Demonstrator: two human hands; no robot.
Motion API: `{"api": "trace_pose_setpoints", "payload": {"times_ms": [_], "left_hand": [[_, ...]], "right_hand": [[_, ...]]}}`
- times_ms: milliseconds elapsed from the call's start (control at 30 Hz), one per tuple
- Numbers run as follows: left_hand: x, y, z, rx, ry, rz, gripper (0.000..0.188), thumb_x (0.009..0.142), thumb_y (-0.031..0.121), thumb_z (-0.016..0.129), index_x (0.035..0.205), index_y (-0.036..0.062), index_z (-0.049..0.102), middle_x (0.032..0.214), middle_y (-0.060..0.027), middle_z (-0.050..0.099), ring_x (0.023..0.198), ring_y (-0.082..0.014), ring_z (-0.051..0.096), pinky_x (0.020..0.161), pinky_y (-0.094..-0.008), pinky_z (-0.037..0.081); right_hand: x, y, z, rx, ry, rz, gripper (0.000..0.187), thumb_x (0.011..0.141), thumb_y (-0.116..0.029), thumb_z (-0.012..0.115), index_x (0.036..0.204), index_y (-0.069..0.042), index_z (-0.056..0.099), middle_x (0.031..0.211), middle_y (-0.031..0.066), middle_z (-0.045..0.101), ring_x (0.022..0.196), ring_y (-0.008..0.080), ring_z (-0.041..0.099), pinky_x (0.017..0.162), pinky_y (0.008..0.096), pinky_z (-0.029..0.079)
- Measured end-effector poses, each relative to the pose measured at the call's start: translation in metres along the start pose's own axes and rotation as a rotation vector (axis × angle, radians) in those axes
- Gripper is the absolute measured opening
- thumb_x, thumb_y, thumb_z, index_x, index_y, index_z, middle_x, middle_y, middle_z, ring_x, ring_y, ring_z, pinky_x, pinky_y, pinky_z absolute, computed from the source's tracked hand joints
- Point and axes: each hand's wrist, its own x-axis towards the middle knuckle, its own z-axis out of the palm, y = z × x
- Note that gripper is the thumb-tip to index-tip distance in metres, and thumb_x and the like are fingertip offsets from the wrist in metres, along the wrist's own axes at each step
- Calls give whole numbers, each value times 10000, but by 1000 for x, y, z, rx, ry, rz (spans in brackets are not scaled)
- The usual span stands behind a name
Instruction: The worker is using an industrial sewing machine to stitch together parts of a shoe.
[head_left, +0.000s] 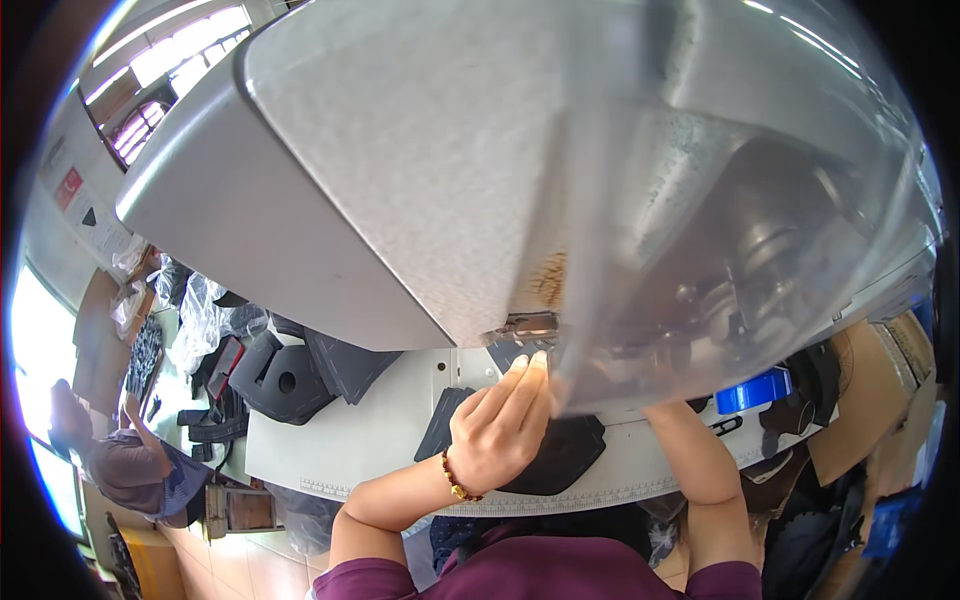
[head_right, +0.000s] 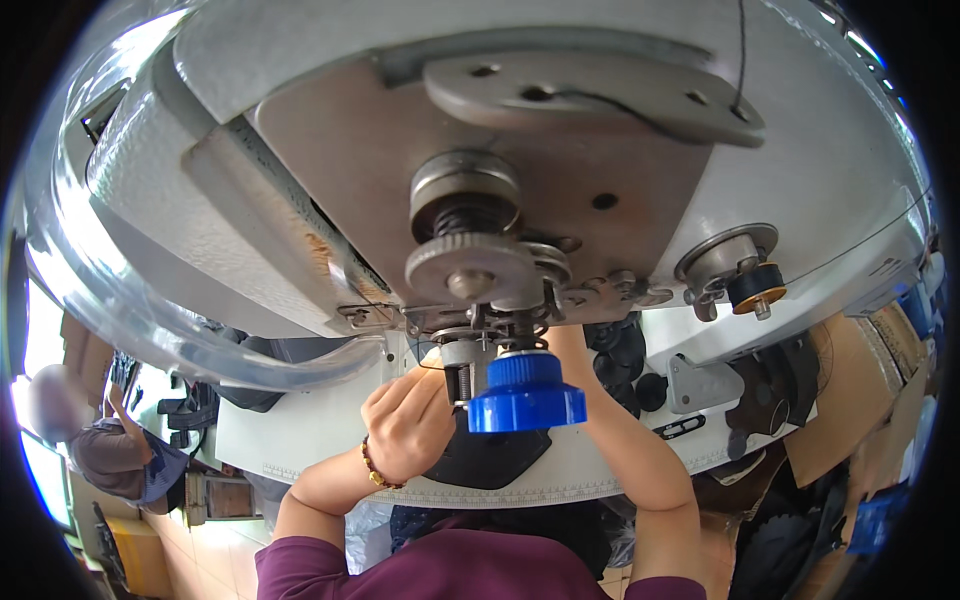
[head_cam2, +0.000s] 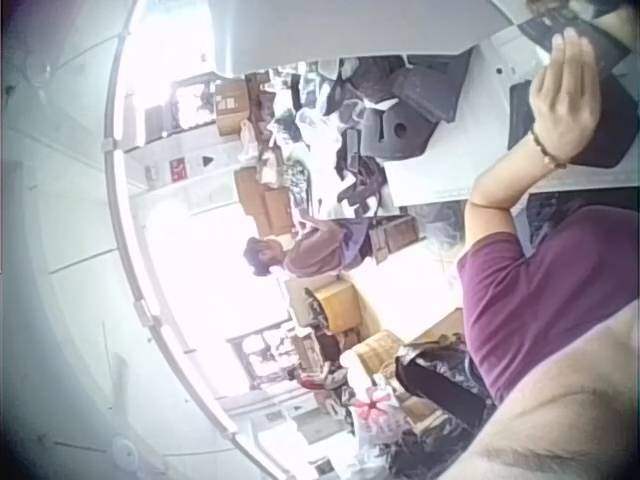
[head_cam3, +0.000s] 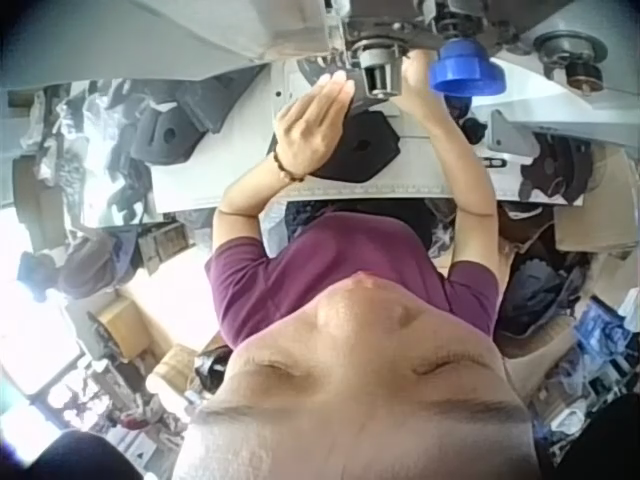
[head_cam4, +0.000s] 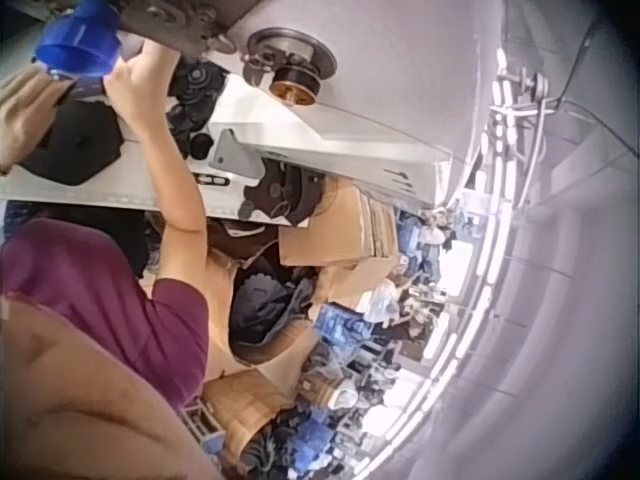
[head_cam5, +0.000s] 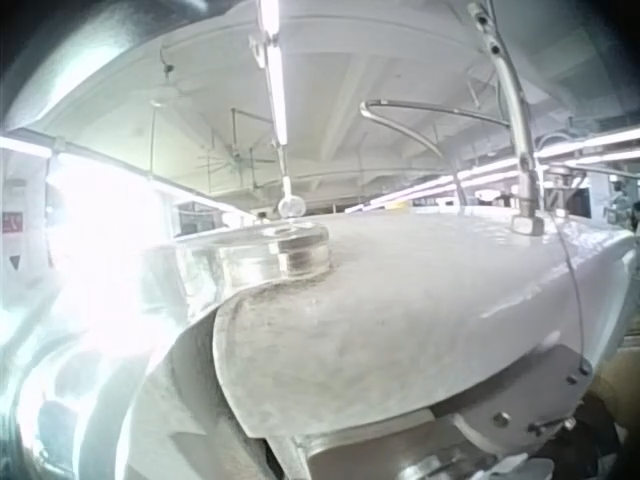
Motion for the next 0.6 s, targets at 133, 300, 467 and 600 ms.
{"api": "trace_pose_setpoints", "payload": {"times_ms": [133,300,467,600], "left_hand": [[-2,-10,0,-97,-2,2,237,652,11,578,882,-23,625,933,-112,623,851,-190,626,555,-220,460],[-5,-18,-2,-142,-10,2,273,638,-10,573,905,-14,632,953,-105,621,859,-193,626,580,-241,482],[-5,-23,4,-224,49,-17,301,595,-54,566,884,-9,636,908,-83,616,808,-196,631,572,-257,487],[-2,-26,3,-221,71,-25,328,556,-68,574,868,9,641,861,-69,602,749,-193,633,557,-263,488]], "right_hand": [[-5,-1,4,52,28,103,219,778,-116,551,983,-39,544,911,37,571,805,134,540,776,288,439],[2,-11,5,-153,-31,22,73,742,-64,547,797,-44,591,716,33,555,660,157,523,626,251,437],[-5,0,17,-379,229,-308,105,732,-71,573,834,-55,590,715,54,555,657,186,517,607,304,417],[-7,-3,21,-523,298,-358,115,732,-86,584,841,-51,584,708,63,546,661,212,519,618,354,406]]}}
